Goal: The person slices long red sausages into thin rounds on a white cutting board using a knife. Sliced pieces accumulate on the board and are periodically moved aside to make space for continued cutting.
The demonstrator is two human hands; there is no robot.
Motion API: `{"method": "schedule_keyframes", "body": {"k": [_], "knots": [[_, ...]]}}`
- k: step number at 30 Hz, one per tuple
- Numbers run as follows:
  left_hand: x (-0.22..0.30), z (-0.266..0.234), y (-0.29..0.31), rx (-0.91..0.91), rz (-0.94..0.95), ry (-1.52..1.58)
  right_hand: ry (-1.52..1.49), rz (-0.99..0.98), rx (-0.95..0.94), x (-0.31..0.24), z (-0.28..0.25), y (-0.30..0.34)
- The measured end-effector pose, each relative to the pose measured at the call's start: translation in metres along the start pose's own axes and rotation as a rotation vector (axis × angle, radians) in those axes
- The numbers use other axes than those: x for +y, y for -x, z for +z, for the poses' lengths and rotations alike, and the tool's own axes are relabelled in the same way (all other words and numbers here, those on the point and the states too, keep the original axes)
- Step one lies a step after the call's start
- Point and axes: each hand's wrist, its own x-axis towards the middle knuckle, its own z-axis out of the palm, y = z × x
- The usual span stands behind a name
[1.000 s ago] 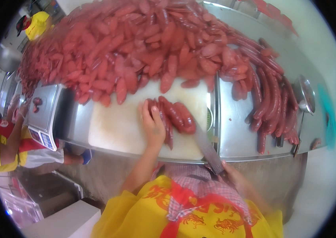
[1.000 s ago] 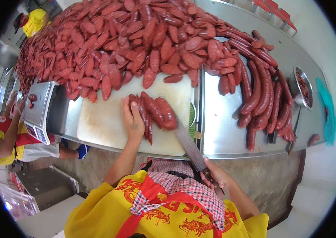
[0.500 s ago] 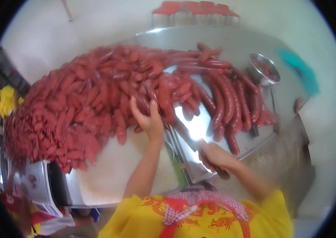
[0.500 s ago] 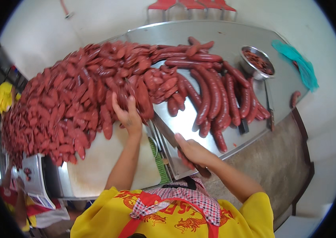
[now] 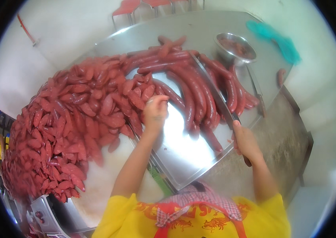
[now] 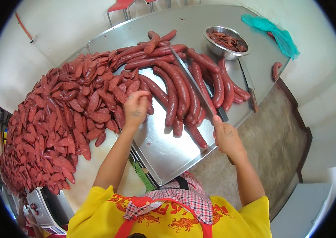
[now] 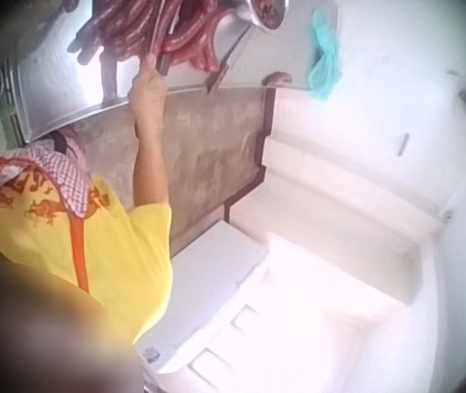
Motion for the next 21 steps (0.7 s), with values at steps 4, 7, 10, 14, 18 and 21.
{"method": "schedule_keyframes", "body": {"k": [4,7,10,14,18,21], "knots": [[-0.018,0.048,-0.038,-0.579,0.296,-0.869,-0.178,-0.044,-0.022,0.016,-0.004,0.016],[-0.024,0.056,-0.074,-0.884,0.293,-1.044,-0.202,-0.057,-0.046,0.035,-0.002,0.032],[-0.017,0.047,-0.091,-0.93,0.462,-0.994,-0.222,-0.033,-0.071,0.055,-0.005,0.042],[0.01,0.011,-0.106,-0.725,0.568,-0.932,-0.33,0.078,-0.072,0.071,-0.01,0.047],[0.063,-0.045,-0.132,-0.301,0.873,-0.813,-0.31,0.041,-0.104,0.067,-0.008,0.046],[0.109,-0.101,-0.12,-0.284,0.826,-1.043,-0.273,-0.08,-0.14,0.055,0.002,0.047]]}}
